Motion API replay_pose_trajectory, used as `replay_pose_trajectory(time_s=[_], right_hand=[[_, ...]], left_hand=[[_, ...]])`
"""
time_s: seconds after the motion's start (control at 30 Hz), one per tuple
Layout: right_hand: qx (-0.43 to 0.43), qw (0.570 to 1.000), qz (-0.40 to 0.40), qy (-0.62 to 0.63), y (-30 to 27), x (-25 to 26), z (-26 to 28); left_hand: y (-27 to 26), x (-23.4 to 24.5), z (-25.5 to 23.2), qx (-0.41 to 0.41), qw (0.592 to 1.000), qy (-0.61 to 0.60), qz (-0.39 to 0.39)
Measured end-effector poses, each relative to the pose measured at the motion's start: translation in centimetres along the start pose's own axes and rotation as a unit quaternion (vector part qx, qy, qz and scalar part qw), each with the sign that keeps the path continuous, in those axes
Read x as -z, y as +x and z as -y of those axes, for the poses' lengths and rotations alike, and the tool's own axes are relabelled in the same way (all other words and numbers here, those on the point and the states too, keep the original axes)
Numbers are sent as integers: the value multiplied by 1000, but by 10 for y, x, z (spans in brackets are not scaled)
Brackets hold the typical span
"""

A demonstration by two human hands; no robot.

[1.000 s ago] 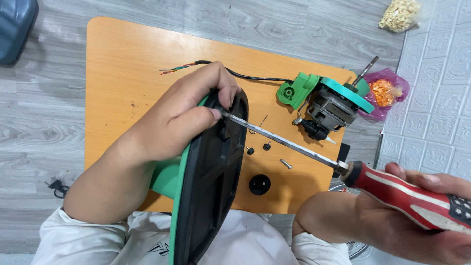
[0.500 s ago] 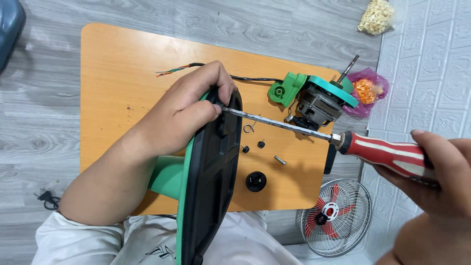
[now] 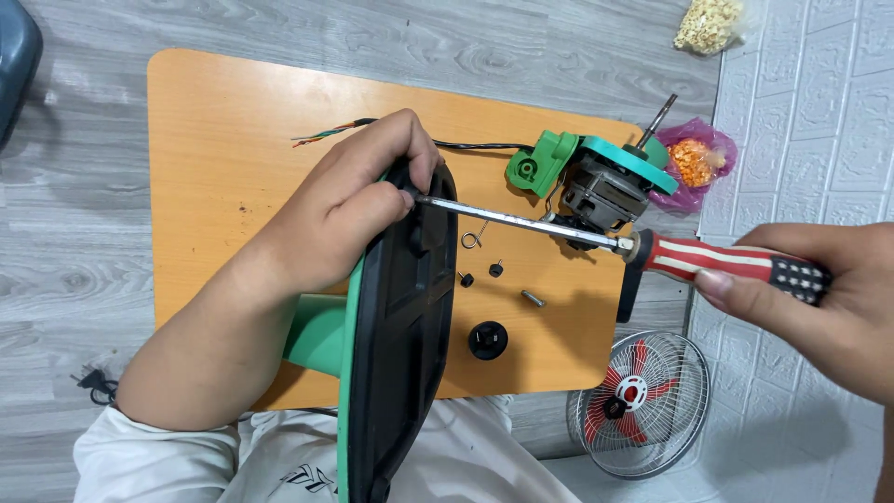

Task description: Disassembling and repairing a fan using a screwdriver

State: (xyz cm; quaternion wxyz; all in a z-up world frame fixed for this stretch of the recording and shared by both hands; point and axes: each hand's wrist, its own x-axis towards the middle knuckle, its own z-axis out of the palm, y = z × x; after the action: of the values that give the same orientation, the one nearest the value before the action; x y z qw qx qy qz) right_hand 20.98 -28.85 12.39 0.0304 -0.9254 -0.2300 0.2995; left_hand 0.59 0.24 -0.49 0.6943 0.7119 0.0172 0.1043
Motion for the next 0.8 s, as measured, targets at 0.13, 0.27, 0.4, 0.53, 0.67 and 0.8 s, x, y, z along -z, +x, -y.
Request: replay_pose_trajectory(time_s=[0.13,0.27,0.4,0.53,0.67,0.8], right_hand=[[167,961,-96,-196,-11,-7,6],[473,794,-176,-338,-6,-2,-25],[505,704,-228,-444,-1,0,-17],[395,884,-141,-204,-2,3,14],[75,996,40,1,0,9,21],[2,990,127,59,35,19,-21]], left_hand=[[2,4,10,41,998,-48,2],[3,3,9,56,997,-55,-10],[1,0,8,54,997,-61,-15],[3,1,7,29,999,-42,-6],[2,0,1,7,1000,-20,3],[1,0,-5,-10,1000,-13,9]])
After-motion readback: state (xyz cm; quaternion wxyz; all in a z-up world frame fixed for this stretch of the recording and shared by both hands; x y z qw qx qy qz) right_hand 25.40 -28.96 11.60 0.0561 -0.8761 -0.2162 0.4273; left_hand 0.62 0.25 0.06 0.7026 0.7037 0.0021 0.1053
